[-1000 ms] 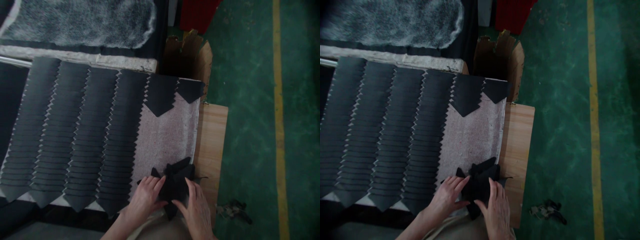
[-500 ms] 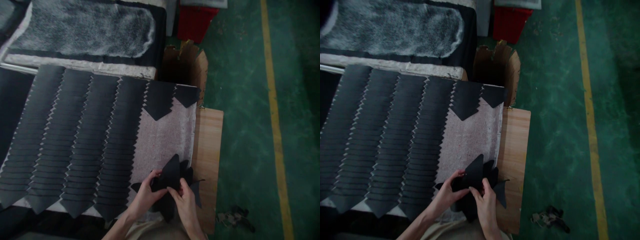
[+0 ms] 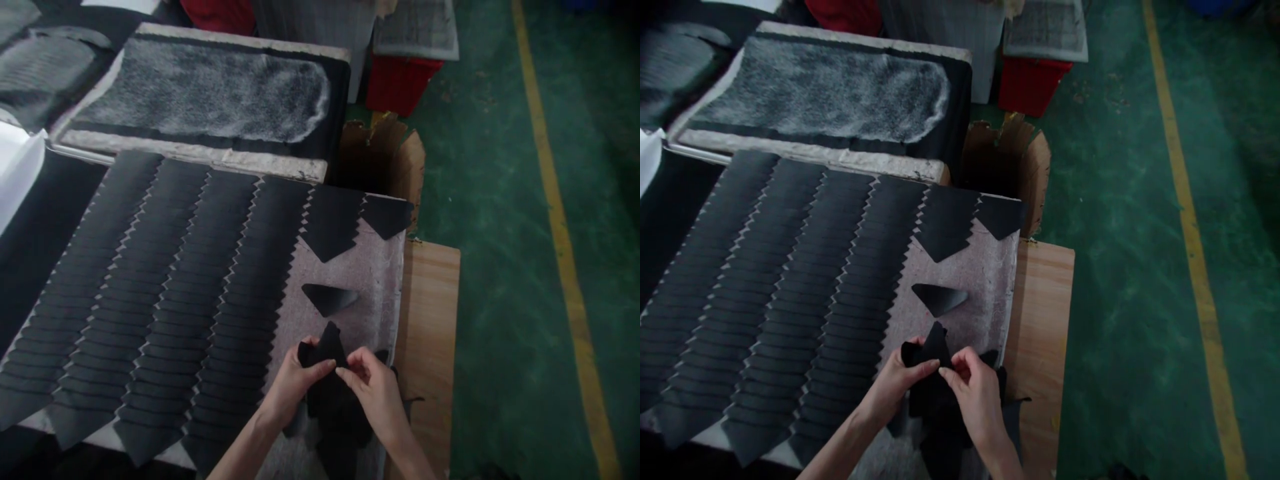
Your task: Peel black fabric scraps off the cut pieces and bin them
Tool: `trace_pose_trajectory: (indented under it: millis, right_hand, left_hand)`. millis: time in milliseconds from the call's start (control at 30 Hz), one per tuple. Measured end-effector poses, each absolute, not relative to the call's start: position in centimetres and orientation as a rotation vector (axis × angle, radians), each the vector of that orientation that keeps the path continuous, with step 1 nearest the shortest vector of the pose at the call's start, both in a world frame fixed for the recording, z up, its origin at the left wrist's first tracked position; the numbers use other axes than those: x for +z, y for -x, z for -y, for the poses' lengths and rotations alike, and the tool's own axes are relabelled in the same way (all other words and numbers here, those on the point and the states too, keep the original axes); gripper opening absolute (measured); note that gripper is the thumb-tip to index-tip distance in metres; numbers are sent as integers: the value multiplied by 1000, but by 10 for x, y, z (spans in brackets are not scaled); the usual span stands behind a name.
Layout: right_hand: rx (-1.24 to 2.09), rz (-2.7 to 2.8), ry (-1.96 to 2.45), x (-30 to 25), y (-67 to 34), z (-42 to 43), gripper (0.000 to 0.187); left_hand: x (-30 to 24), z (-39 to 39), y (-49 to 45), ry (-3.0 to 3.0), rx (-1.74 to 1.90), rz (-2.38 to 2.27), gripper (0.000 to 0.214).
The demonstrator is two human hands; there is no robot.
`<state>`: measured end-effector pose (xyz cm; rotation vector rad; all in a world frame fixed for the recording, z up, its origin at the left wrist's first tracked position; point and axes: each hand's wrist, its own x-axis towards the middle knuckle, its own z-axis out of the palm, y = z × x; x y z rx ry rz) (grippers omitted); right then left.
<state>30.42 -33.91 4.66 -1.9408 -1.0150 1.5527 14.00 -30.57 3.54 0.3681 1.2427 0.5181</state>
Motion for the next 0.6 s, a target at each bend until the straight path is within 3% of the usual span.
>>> trace_pose_trajectory:
  millis: [233,367,467,600]
  right_hand:
    - [1565,1287,1896,48,-309,320,28]
    - [963,1694,1923,45,-317,277,10]
    - [621,2082,1783,39,-319,250,25]
    - [518,2261,1748,34,-312,240,31]
  left_hand:
    - [37,306,-137,-285,589,-1205,31]
    - [41,298,-132,-326,600,-1201,31]
    - [42,293,-127,-284,594,-1218,33]
    - [43,290,-122,-233,634,-1269,40]
